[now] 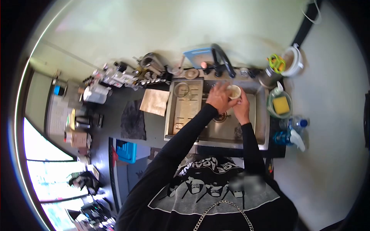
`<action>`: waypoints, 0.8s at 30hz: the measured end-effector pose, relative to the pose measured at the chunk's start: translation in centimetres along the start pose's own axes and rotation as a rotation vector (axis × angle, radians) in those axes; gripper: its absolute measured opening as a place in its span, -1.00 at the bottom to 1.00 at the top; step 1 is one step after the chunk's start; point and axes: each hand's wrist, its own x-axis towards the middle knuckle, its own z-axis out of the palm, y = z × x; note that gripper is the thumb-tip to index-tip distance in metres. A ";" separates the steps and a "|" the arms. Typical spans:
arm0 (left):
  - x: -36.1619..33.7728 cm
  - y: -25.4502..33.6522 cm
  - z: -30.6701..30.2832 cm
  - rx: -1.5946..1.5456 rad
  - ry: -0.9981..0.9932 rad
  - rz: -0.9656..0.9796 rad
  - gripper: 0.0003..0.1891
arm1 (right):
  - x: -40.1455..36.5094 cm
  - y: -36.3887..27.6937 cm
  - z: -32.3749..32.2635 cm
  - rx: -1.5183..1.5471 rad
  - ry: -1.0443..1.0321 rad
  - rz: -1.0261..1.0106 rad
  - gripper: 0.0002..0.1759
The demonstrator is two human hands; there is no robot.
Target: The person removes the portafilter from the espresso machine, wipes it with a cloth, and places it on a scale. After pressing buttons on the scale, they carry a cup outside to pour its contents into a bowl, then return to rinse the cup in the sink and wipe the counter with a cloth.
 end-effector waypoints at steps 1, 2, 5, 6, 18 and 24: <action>-0.2 -0.3 0.5 0.020 0.032 -0.032 -0.59 | 0.0 0.0 0.1 0.013 -0.040 -0.026 -0.34; -0.4 -0.5 0.9 -0.116 0.004 -0.036 -0.60 | -0.1 0.1 0.2 0.034 -0.038 -0.001 -0.31; -0.6 -0.3 2.6 -0.257 0.078 -0.037 -0.62 | 0.2 -0.5 1.2 0.085 0.021 -0.007 -0.30; -0.3 -0.3 3.2 -0.405 0.158 -0.213 -0.61 | 0.4 -0.8 1.1 0.016 0.022 0.020 -0.31; -0.7 -3.2 4.2 -2.129 -0.249 -0.786 -0.54 | 1.8 -6.4 -2.5 -0.314 -0.237 -0.358 -0.19; -0.2 -0.7 2.6 -1.753 0.157 -0.660 -0.63 | 0.0 -3.3 0.1 -0.037 -0.050 -0.125 -0.18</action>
